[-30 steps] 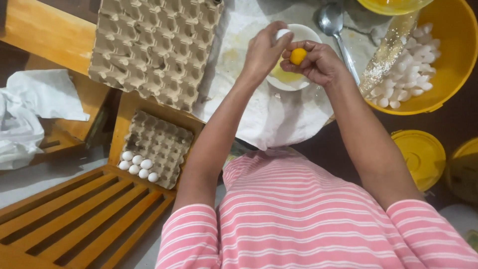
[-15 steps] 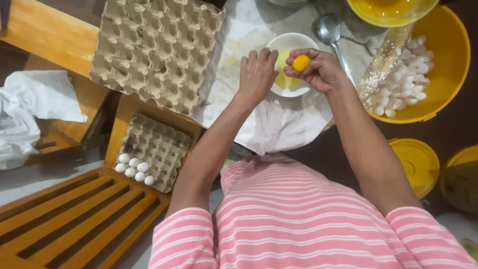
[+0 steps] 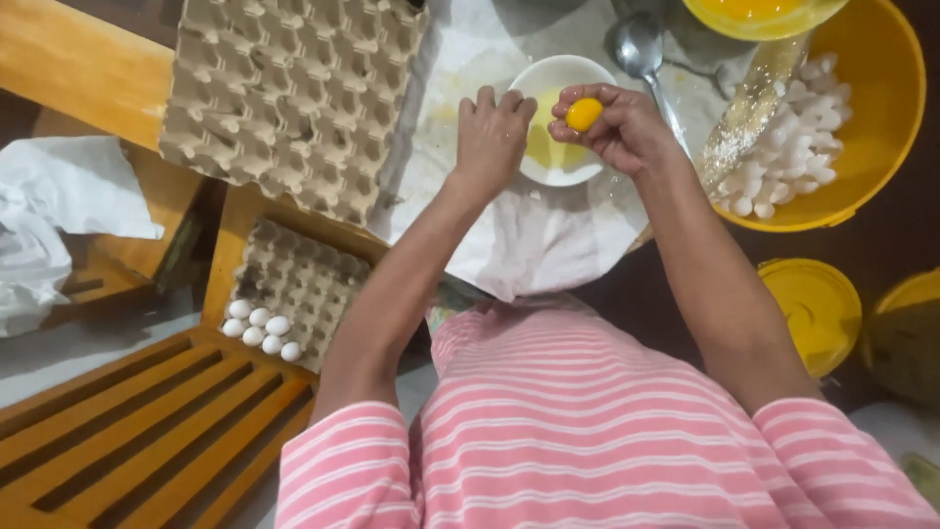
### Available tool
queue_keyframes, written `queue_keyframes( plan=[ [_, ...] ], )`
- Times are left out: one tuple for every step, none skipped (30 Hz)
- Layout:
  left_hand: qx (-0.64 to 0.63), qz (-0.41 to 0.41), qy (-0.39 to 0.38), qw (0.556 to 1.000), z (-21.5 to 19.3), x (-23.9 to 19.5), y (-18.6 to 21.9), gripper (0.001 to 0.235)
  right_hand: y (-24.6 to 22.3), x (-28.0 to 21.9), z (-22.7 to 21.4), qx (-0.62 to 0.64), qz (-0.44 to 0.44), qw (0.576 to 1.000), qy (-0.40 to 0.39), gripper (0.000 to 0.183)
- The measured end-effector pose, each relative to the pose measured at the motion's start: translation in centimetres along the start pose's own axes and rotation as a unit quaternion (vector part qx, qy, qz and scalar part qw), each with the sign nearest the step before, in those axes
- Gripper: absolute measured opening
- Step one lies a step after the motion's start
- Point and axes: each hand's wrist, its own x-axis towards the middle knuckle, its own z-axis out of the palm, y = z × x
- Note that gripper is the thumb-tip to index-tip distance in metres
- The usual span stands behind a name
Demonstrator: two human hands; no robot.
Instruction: The person cracks eggs into a small white bowl and separates the yolks from the whites by hand. The yolks are placed into a yellow bowl, while the whites are poured into a metal bowl. The empty eggshells are discarded into a yellow bucket.
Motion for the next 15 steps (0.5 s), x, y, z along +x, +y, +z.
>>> queue_keyframes(
  plan=[
    [0.017, 0.008, 0.024, 1.0, 0.3, 0.1, -0.2, 0.022, -0.1, 0.5, -0.1, 0.001, -0.003, 1.0, -0.001, 0.05],
    [0.019, 0.008, 0.03, 0.999, 0.7, 0.3, -0.4, 0.022, 0.0, 1.1, -0.9, -0.002, -0.008, 1.0, -0.004, 0.05],
    [-0.018, 0.003, -0.002, 1.0, 1.1, 0.4, -0.6, 0.028, 0.1, 1.6, -1.7, -0.009, -0.017, 0.999, -0.044, 0.053],
    [-0.058, -0.005, -0.04, 0.998, 1.4, -0.3, -0.6, 0.035, 0.8, 1.8, -2.7, -0.015, -0.021, 0.996, -0.081, 0.058],
    [-0.058, -0.008, -0.039, 0.997, 1.2, -0.5, -0.2, 0.035, 1.0, 1.5, -2.9, -0.017, -0.019, 0.996, -0.081, 0.058],
    [-0.064, -0.015, -0.038, 0.997, 0.9, -0.2, -0.2, 0.036, 0.9, 1.7, -2.9, -0.016, -0.021, 0.997, -0.079, 0.057],
    [-0.069, -0.022, -0.037, 0.997, 0.6, 0.2, -0.2, 0.038, 0.8, 1.9, -2.8, -0.014, -0.023, 0.997, -0.076, 0.056],
    [-0.069, -0.023, -0.036, 0.997, 1.3, 0.1, -0.3, 0.038, 0.5, 1.8, -2.6, -0.016, -0.022, 0.997, -0.076, 0.056],
    [-0.068, -0.02, -0.052, 0.996, 2.0, 0.0, -0.5, 0.031, 0.3, 1.6, -2.4, -0.025, -0.02, 0.997, -0.074, 0.057],
    [-0.065, -0.017, -0.069, 0.995, 2.6, -0.4, -0.7, 0.025, 0.3, 1.5, -2.1, -0.034, -0.017, 0.997, -0.073, 0.059],
    [-0.064, -0.021, -0.069, 0.995, 1.4, -0.4, -0.2, 0.025, 0.7, 1.5, -2.4, -0.035, -0.015, 0.996, -0.076, 0.059],
    [-0.065, -0.021, -0.049, 0.996, 0.2, 0.0, 0.0, 0.03, 0.7, 1.8, -2.6, -0.039, -0.019, 0.996, -0.078, 0.059],
    [-0.067, -0.022, -0.03, 0.997, -0.9, 0.4, 0.2, 0.035, 0.8, 2.2, -2.9, -0.042, -0.023, 0.996, -0.08, 0.058],
    [-0.069, -0.025, -0.035, 0.997, -0.6, 0.1, 0.3, 0.035, 0.7, 1.7, -2.6, -0.041, -0.017, 0.996, -0.078, 0.058],
    [-0.061, -0.025, -0.028, 0.997, -0.4, -0.2, 0.4, 0.037, 0.7, 1.3, -2.3, -0.038, -0.016, 0.996, -0.074, 0.057]
  ],
)
